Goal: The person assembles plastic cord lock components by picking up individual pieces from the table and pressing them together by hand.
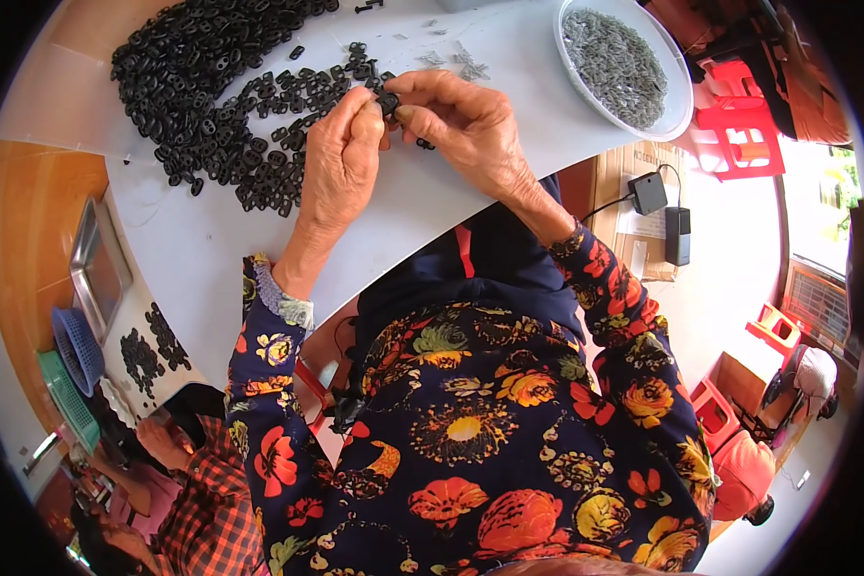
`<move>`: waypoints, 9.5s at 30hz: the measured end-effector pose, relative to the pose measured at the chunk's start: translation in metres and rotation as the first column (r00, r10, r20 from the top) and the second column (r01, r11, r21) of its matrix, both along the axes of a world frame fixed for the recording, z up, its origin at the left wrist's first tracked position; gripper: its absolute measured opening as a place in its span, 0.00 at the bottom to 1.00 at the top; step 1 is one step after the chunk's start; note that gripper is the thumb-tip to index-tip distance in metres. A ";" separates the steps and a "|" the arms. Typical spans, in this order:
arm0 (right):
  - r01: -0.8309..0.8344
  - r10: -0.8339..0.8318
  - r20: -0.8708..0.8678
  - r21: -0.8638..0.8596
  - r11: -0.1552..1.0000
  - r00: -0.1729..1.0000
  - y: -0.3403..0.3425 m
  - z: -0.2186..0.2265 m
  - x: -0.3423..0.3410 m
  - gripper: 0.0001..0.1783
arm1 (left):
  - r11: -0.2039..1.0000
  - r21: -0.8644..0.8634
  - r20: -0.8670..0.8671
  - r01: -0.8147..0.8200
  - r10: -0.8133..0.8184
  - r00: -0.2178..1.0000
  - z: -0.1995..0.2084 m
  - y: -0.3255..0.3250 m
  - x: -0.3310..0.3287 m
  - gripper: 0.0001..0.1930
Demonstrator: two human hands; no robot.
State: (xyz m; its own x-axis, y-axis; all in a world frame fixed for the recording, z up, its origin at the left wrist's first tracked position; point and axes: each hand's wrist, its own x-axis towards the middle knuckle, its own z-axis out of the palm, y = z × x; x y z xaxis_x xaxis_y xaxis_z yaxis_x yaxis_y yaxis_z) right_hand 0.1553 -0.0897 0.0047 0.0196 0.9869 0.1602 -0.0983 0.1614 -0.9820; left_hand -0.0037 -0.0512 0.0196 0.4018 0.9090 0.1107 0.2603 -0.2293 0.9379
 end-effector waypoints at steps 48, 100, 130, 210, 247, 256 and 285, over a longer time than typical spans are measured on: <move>-0.001 -0.174 0.457 0.357 0.934 0.873 0.002 -0.002 -0.004 0.14 | 0.999 0.039 0.096 -0.010 0.006 0.995 -0.021 -0.004 0.007 0.10; 0.004 -0.006 0.110 0.018 1.000 0.994 0.002 -0.001 -0.001 0.12 | 0.997 -0.038 0.154 -0.061 0.066 0.986 -0.016 -0.009 0.007 0.14; -0.100 0.105 -0.078 0.066 0.993 0.991 0.000 0.000 -0.001 0.13 | 0.984 -0.173 0.319 -0.048 0.102 0.942 -0.001 -0.003 -0.002 0.13; -0.050 0.051 -0.144 0.011 0.999 0.988 0.000 0.002 0.001 0.07 | 0.981 -0.154 0.108 -0.118 0.136 0.985 0.015 -0.012 0.006 0.13; 0.001 -0.032 0.184 0.166 0.986 0.982 0.001 -0.005 -0.005 0.21 | 0.999 -0.035 0.094 -0.031 0.034 0.995 0.001 -0.004 0.000 0.11; 0.048 -0.100 0.298 0.175 0.983 0.950 -0.002 0.001 -0.004 0.19 | 0.998 -0.059 0.099 0.035 -0.029 0.995 -0.001 -0.004 -0.003 0.11; 0.010 -0.108 0.407 0.235 0.972 0.907 -0.005 0.001 -0.005 0.15 | 0.996 -0.073 0.200 -0.047 0.061 0.978 -0.013 -0.021 0.008 0.11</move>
